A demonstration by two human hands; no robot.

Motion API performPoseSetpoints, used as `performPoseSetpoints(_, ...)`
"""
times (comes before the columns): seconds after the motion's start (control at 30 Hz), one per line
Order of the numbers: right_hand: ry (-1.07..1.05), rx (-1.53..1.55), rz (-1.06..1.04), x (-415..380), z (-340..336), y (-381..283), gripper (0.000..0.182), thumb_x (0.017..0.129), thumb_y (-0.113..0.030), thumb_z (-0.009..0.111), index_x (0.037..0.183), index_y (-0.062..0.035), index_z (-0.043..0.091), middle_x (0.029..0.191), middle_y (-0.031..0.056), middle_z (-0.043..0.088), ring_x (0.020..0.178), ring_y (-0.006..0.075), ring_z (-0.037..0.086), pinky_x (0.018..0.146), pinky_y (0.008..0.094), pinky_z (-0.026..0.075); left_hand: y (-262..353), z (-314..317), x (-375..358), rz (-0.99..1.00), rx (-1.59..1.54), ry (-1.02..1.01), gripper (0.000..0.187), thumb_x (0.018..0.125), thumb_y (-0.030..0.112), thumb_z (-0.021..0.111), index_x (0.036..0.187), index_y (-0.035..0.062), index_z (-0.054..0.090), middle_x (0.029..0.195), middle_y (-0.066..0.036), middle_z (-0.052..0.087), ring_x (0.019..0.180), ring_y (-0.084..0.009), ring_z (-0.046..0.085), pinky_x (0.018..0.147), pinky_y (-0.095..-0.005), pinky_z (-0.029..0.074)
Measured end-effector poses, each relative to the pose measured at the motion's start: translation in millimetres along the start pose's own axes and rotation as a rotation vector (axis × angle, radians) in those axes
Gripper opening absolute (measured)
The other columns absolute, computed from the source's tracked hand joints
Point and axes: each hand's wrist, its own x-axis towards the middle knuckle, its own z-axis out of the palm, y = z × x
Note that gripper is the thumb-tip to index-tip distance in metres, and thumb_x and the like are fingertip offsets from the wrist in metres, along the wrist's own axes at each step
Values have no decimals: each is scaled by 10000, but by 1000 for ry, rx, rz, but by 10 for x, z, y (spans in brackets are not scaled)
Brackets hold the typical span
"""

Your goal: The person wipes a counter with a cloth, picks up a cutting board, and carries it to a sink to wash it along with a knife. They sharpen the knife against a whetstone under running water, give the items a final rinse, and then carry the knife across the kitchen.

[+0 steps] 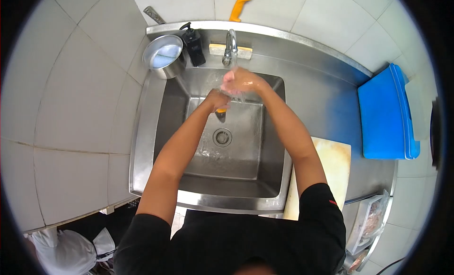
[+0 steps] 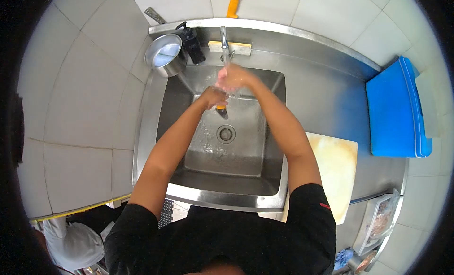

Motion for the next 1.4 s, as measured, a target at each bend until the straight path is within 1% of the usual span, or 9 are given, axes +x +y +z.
performPoseSetpoints(0.17,743,-677,-290,181,-110,115,207,750,-119,558,939,-80,632,895,138,645,901,344,610,776,429,501,281,-245,164,15,-43,72,230,827,320,622,843,93,655,845,-95,646,800,-272,630,651,-390,520)
performPoseSetpoints(0.23,568,-847,-107,254,-170,249,240,759,-123,554,981,-83,634,965,147,637,992,336,587,822,423,499,413,-394,122,-824,-1722,264,114,812,91,622,827,-20,645,816,-132,618,748,-238,628,611,-306,564)
performPoseSetpoints(0.33,419,-697,276,233,-69,135,250,773,-111,557,1001,-41,629,1104,150,610,1087,315,552,859,416,494,552,-699,-208,-954,-1788,436,70,775,-57,585,812,-108,616,798,-142,586,721,-205,620,597,-236,573)
performPoseSetpoints(0.5,663,-393,199,280,518,685,652,784,-146,521,1399,-77,316,1255,206,524,1194,346,478,1001,413,381,514,-486,-829,-918,-1599,508,150,795,12,631,896,-99,636,873,-172,631,740,-191,649,609,-234,549)
performPoseSetpoints(0.63,436,-263,274,149,1011,1110,497,881,-444,517,1095,-7,618,1106,218,612,1021,356,598,883,415,472,723,-352,-1213,-952,-1290,634,186,771,36,646,920,-75,660,861,-147,674,720,-186,658,645,-288,544)
performPoseSetpoints(0.77,-136,909,554,-180,1779,868,609,898,-576,432,1223,-64,497,977,173,640,809,247,642,683,382,532,993,198,-1154,-674,-379,699,271,673,244,632,842,39,687,909,-174,658,858,-335,617,779,-422,490)
performPoseSetpoints(0.87,-36,1340,385,-381,2155,763,494,893,-485,513,1199,-98,522,1094,48,615,899,204,610,714,316,519,1596,-53,-1156,-885,-840,909,278,764,230,547,720,-21,660,784,-251,627,709,-404,622,700,-457,505)
performPoseSetpoints(1.23,152,1053,224,-1050,2308,157,340,894,-333,555,1115,-75,557,1072,63,613,881,181,614,688,291,532,2792,-528,-2234,-658,-852,1037,169,676,126,539,663,-12,635,651,-212,611,661,-349,632,618,-418,501)
performPoseSetpoints(1.4,61,1045,146,-1145,2260,64,276,890,-262,573,1077,-59,570,1050,73,614,863,173,617,670,275,539,3181,-792,-2880,-613,-807,1044,456,887,329,383,806,-12,674,832,-223,654,679,-342,640,623,-392,514)
